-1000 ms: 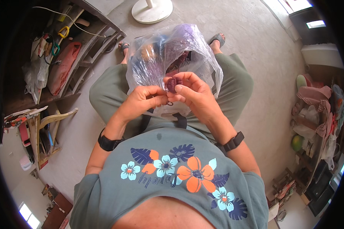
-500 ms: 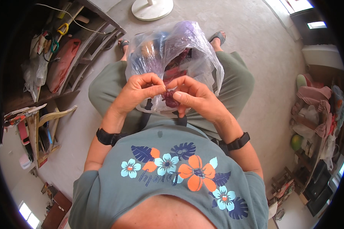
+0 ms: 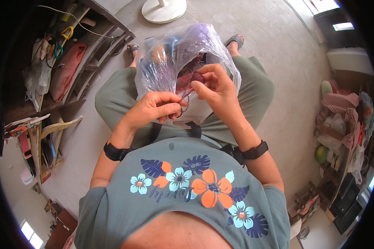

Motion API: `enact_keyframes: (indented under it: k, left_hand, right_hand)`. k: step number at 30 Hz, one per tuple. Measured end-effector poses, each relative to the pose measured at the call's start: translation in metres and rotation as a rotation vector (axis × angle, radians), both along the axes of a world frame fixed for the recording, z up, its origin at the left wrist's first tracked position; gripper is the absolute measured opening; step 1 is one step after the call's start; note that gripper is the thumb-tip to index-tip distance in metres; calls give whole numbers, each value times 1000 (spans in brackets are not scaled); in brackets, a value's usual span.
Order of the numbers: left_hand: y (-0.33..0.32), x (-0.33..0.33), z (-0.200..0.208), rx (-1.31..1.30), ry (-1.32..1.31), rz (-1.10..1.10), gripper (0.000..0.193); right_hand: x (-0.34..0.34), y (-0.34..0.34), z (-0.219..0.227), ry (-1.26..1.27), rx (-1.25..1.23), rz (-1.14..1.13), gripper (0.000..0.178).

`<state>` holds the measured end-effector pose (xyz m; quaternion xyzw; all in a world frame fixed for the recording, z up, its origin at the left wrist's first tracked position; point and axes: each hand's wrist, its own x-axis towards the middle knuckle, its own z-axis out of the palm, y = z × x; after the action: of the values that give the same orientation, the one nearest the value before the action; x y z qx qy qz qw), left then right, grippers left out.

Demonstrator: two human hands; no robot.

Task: The person handles several balls of yarn inside a plastic bag, pulling out individual strands and checking the colors by hand.

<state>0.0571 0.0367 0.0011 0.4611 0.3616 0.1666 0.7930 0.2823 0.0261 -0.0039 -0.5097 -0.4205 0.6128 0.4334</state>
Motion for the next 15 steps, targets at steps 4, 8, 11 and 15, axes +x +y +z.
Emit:
enact_keyframes:
  k: [4, 8, 11, 15]
  left_hand:
    - [4, -6, -8, 80, -76, 42, 17]
    - [10, -9, -13, 161, -93, 86, 14]
    - [6, -4, -13, 76, -69, 111, 16]
    - [5, -2, -6, 42, -65, 142, 19]
  right_hand:
    - [3, -3, 8, -247, 45, 203, 17]
    - [12, -10, 19, 101, -243, 442, 22]
    - [11, -12, 23, 394, -288, 393, 30]
    - [26, -5, 14, 677, -132, 193, 51]
